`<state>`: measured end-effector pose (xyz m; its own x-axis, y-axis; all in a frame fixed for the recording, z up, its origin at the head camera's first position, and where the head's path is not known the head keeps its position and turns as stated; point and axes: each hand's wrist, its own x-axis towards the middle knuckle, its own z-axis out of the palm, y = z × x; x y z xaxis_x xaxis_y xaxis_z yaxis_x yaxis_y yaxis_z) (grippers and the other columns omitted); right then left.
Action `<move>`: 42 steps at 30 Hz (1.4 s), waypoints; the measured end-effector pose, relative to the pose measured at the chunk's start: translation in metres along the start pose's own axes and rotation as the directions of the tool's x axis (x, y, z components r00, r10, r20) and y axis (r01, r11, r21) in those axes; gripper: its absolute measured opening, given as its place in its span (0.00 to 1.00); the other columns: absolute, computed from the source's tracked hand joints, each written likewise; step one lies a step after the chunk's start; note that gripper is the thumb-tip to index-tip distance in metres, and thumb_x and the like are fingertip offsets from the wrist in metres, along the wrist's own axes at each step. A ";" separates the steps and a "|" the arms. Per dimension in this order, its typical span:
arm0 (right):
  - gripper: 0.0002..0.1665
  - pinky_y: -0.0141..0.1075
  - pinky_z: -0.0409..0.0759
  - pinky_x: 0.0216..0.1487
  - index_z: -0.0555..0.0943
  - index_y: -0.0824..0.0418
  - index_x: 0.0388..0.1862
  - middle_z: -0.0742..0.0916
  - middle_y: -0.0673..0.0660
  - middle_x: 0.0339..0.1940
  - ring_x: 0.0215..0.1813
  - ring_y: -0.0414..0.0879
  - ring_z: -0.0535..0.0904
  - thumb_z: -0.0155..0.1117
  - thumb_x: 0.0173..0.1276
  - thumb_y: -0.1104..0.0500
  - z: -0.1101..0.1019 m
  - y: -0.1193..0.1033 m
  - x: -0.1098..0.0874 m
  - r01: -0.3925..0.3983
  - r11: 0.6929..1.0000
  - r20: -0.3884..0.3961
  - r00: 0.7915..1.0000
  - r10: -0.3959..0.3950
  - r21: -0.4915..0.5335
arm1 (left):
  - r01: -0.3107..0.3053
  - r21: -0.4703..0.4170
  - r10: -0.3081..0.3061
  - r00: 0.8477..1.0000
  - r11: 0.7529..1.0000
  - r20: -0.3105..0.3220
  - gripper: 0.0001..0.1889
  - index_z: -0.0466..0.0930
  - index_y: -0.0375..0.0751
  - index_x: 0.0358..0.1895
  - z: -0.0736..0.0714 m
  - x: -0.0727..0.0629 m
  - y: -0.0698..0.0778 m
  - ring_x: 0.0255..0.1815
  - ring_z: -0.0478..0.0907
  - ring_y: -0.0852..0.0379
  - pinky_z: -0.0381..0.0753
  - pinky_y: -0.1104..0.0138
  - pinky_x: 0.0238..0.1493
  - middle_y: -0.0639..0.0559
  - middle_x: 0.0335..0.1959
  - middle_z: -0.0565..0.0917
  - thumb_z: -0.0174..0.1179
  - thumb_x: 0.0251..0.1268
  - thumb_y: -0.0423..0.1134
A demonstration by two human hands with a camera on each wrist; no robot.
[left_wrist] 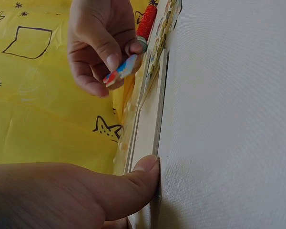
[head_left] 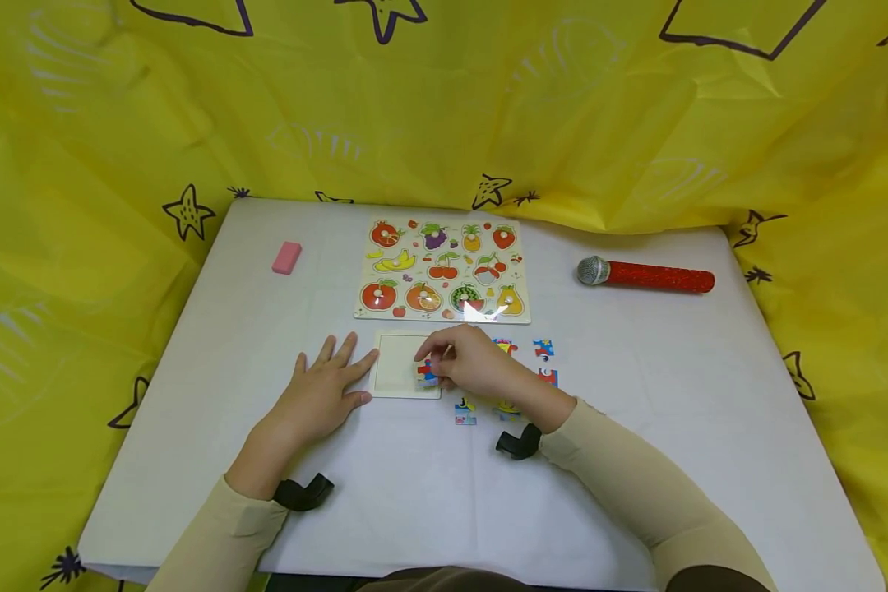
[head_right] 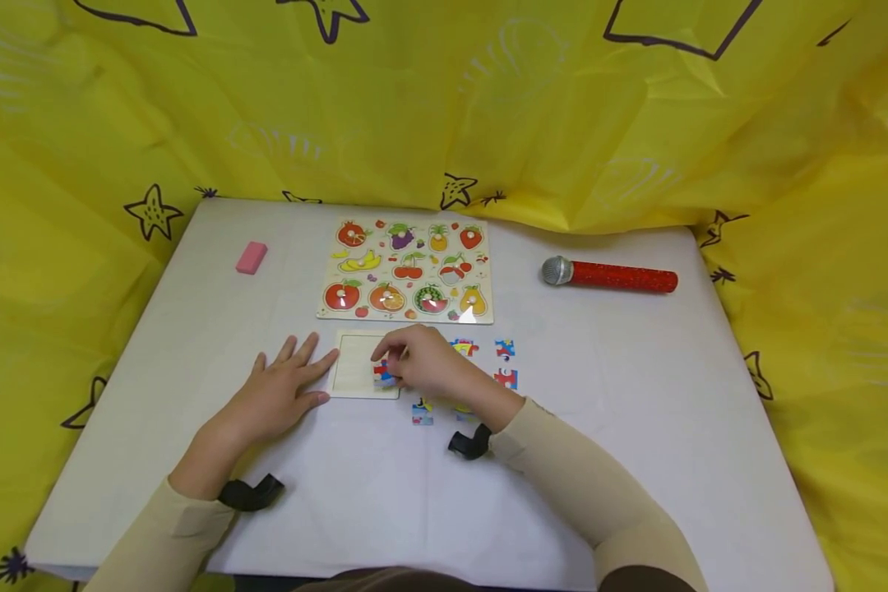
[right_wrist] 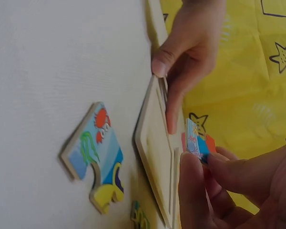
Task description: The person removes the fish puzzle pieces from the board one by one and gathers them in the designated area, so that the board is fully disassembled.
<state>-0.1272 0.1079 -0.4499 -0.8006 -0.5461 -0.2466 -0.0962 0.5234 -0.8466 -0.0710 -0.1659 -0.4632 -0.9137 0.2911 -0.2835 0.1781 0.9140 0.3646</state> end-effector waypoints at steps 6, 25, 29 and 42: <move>0.15 0.42 0.91 0.37 0.90 0.58 0.48 0.83 0.58 0.38 0.31 0.51 0.88 0.63 0.74 0.72 -0.012 0.003 -0.010 -0.017 0.997 -0.020 1.000 0.019 0.077 | 0.007 -0.006 -0.007 1.000 1.000 -0.004 0.38 0.63 0.59 0.85 0.001 0.000 -0.001 0.90 0.42 0.27 0.41 0.21 0.80 0.40 0.90 0.52 0.67 0.76 0.49; 0.12 0.39 0.90 0.31 0.90 0.65 0.46 0.84 0.60 0.38 0.31 0.50 0.82 0.63 0.71 0.74 -0.066 0.046 -0.071 -0.142 0.988 -0.076 0.986 0.146 0.052 | -0.007 -0.023 0.006 1.000 1.000 -0.013 0.38 0.63 0.59 0.85 0.002 -0.001 -0.004 0.90 0.42 0.27 0.40 0.21 0.80 0.40 0.90 0.52 0.66 0.76 0.49; 0.10 0.39 0.90 0.30 0.89 0.67 0.48 0.83 0.60 0.37 0.32 0.49 0.82 0.67 0.72 0.73 -0.068 0.055 -0.086 -0.177 0.982 -0.084 0.980 0.182 0.060 | -0.010 -0.026 0.010 1.000 1.000 -0.010 0.37 0.63 0.59 0.85 0.001 -0.001 -0.003 0.90 0.42 0.27 0.40 0.21 0.80 0.40 0.90 0.52 0.66 0.76 0.48; 0.08 0.37 0.89 0.31 0.89 0.68 0.49 0.83 0.59 0.35 0.29 0.48 0.82 0.69 0.73 0.70 -0.075 0.077 -0.123 -0.270 0.958 -0.131 0.951 0.281 0.099 | -0.014 -0.021 0.014 1.000 1.000 -0.004 0.37 0.63 0.59 0.85 0.000 -0.002 -0.001 0.90 0.42 0.27 0.40 0.21 0.80 0.41 0.90 0.52 0.66 0.76 0.49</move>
<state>-0.0804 0.2644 -0.4494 -0.8655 -0.2862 -0.4111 0.1826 0.5839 -0.7910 -0.0697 -0.1668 -0.4628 -0.9125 0.3027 -0.2750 0.1830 0.9036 0.3873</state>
